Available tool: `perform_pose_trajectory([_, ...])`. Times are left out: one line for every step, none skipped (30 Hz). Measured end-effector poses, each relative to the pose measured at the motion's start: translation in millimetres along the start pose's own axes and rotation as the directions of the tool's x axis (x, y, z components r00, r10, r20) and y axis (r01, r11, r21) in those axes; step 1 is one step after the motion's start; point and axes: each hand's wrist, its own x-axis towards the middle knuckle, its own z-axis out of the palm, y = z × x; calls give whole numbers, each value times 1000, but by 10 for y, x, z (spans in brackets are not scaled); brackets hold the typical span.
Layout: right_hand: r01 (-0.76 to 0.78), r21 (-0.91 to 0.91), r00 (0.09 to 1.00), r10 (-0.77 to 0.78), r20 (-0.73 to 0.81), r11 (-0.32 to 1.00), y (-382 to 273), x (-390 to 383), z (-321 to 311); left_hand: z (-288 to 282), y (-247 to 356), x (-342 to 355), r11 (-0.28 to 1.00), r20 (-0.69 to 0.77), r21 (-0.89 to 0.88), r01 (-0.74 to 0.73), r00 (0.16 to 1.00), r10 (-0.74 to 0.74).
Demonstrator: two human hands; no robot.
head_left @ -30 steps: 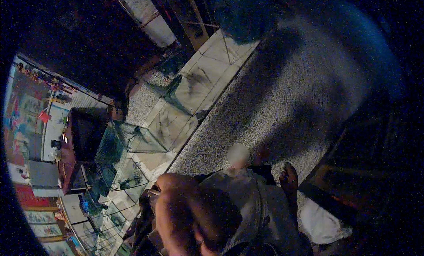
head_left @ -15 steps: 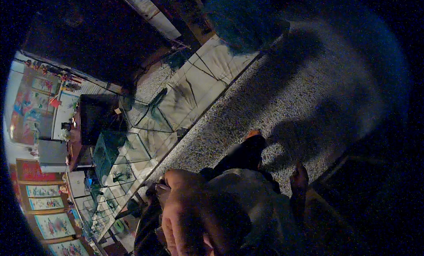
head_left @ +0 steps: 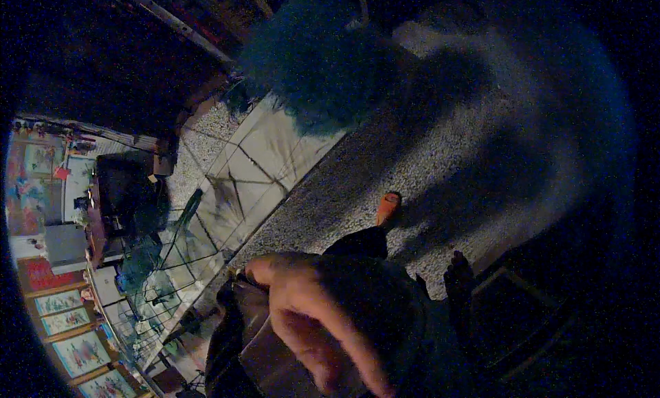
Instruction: The person picks up a tangled green fishing net from the floor and begins to untangle it. They then proceed to repair the net by hand, threading a thin line through the mesh and tying knots to secure the structure.
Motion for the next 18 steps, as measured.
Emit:
perform_pose_trajectory([15,-22,1000,-15,-17,1000,-204,120,51,-183,-75,97,1000,15,-17,1,1000,-1])
perform_pose_trajectory([-28,-46,1000,28,7,999,-333,240,183,-237,-55,258,998,-6,13,60,998,-60])
perform_pose_trajectory([-32,-64,999,33,4,997,-465,361,265,-370,-72,329,995,-7,14,99,995,-99])
perform_pose_trajectory([-40,-86,999,41,3,995,-603,482,333,-460,-97,395,985,-12,22,170,985,-170])
perform_pose_trajectory([-48,-110,999,49,1,993,-736,596,388,-545,-132,457,971,-22,25,240,971,-239])
perform_pose_trajectory([-44,-125,999,46,7,991,-874,734,467,-658,-172,535,951,-18,38,306,952,-306])
perform_pose_trajectory([-45,-139,999,48,13,989,-999,861,526,-736,-261,612,967,-73,56,249,967,-245])
perform_pose_trajectory([-48,-161,998,52,22,986,-1131,985,592,-828,-301,693,966,-77,87,245,968,-239])
perform_pose_trajectory([-57,-173,997,63,34,983,-1236,1113,657,-903,-331,781,961,-81,120,249,967,-240])
perform_pose_trajectory([-61,-193,997,70,42,979,-1366,1246,713,-995,-368,849,958,-86,147,244,968,-234])
perform_pose_trajectory([-64,-208,996,77,54,976,-1495,1384,780,-1081,-389,916,947,-103,195,256,965,-240])
perform_pose_trajectory([-80,-239,993,97,60,968,-1633,1515,847,-1163,-421,953,935,-134,234,267,961,-241])
perform_pose_trajectory([-90,-272,991,114,73,958,-1771,1658,920,-1236,-455,994,921,-166,271,281,956,-243])
perform_pose_trajectory([-93,-315,988,128,90,944,-1909,1828,1001,-1297,-484,1033,917,-216,301,262,955,-202])
perform_pose_trajectory([-86,-308,989,118,85,947,-2051,1959,985,-1407,-573,1113,922,-217,308,232,961,-169])
perform_pose_trajectory([-71,-309,992,100,81,948,-2202,2078,966,-1524,-660,1192,928,-216,314,201,967,-137])
perform_pose_trajectory([-70,-339,991,103,81,938,-2390,2209,967,-1641,-729,1248,911,-203,339,237,963,-175])
perform_pose_trajectory([-67,-362,992,101,77,930,-2583,2337,963,-1788,-792,1304,892,-187,361,271,959,-215])
